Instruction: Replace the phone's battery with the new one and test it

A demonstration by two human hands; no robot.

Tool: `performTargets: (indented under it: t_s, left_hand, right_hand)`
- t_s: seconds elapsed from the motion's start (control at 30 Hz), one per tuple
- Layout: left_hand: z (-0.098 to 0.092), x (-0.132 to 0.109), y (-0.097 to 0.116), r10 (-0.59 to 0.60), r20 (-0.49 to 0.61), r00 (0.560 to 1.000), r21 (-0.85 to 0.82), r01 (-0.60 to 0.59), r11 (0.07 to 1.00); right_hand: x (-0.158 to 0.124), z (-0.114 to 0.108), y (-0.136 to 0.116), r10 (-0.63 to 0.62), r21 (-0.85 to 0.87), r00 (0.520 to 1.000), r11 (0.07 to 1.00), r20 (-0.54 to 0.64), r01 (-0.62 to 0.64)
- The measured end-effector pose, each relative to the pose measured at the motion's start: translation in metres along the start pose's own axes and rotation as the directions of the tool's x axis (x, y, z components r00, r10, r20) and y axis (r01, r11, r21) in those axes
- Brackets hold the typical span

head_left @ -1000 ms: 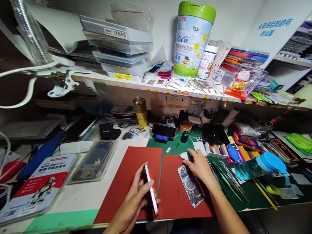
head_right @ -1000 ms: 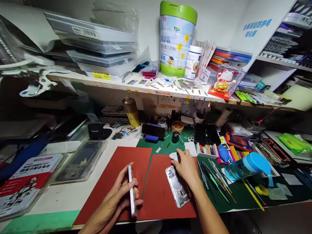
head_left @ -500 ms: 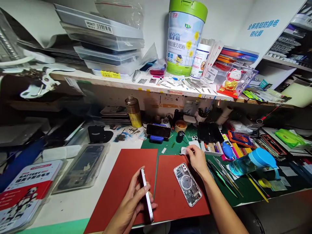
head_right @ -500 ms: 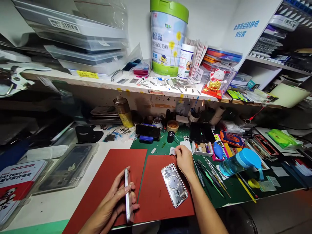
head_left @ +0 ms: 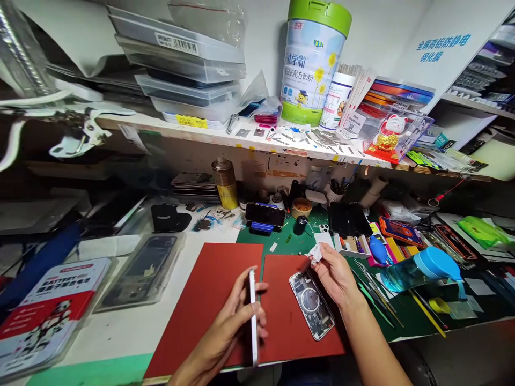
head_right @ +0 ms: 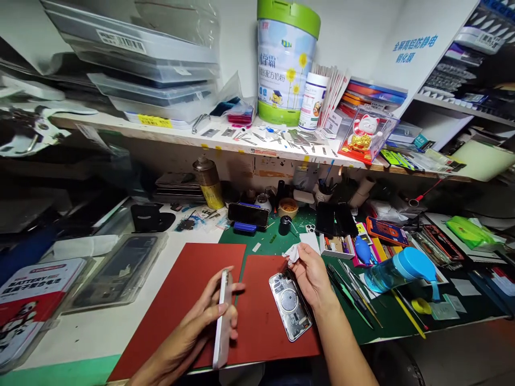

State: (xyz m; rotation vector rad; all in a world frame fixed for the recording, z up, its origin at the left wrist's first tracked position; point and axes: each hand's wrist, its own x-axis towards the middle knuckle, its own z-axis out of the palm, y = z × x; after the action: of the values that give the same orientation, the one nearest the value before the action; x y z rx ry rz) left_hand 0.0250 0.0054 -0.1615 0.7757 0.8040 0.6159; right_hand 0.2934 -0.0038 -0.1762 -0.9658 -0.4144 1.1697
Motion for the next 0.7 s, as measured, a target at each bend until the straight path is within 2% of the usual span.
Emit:
performTargets:
  t_s: [0.07, 0.13, 0.2, 0.23, 0.3, 0.43, 0.5, 0.6, 0.7]
  left_hand:
    - [0.006, 0.005, -0.001, 0.04, 0.231, 0.972, -0.065, -0.026, 0.998]
    - [0.011, 0.008, -0.004, 0.073, 0.441, 0.895, -0.077, -0.043, 0.996]
    - [0.015, 0.01, -0.008, 0.066, 0.572, 0.818, -0.034, -0.057, 0.998]
    - [0.016, 0.011, -0.009, 0.052, 0.606, 0.794, -0.009, -0.058, 0.998]
    - [0.017, 0.012, -0.012, 0.042, 0.619, 0.784, 0.006, -0.058, 0.998]
    - [0.016, 0.016, -0.013, 0.021, 0.582, 0.813, -0.005, -0.022, 1.0]
    - [0.016, 0.017, -0.012, -0.004, 0.589, 0.808, -0.018, 0.018, 1.0]
    - [0.018, 0.014, -0.01, -0.039, 0.609, 0.792, -0.026, 0.069, 0.997]
    - [0.018, 0.008, -0.011, -0.071, 0.612, 0.788, -0.028, 0.111, 0.993]
  right_hand:
    - [-0.007, 0.009, 0.005, 0.043, 0.081, 0.999, 0.996, 0.008, -0.044]
    - [-0.013, 0.018, 0.011, 0.084, 0.147, 0.996, 0.986, 0.013, -0.085]
    - [-0.019, 0.024, 0.015, 0.118, 0.192, 0.993, 0.974, 0.02, -0.119]
    - [-0.022, 0.026, 0.017, 0.132, 0.206, 0.991, 0.969, 0.023, -0.134]
    - [-0.027, 0.029, 0.019, 0.157, 0.223, 0.987, 0.962, 0.032, -0.16]
    - [-0.031, 0.029, 0.021, 0.181, 0.211, 0.983, 0.96, 0.029, -0.183]
    - [-0.031, 0.027, 0.021, 0.166, 0.189, 0.986, 0.969, -0.007, -0.162]
    - [-0.032, 0.02, 0.014, 0.076, 0.142, 0.991, 0.988, -0.114, -0.059]
    - [-0.042, 0.002, 0.0, -0.063, 0.024, 0.972, 0.997, -0.227, 0.07]
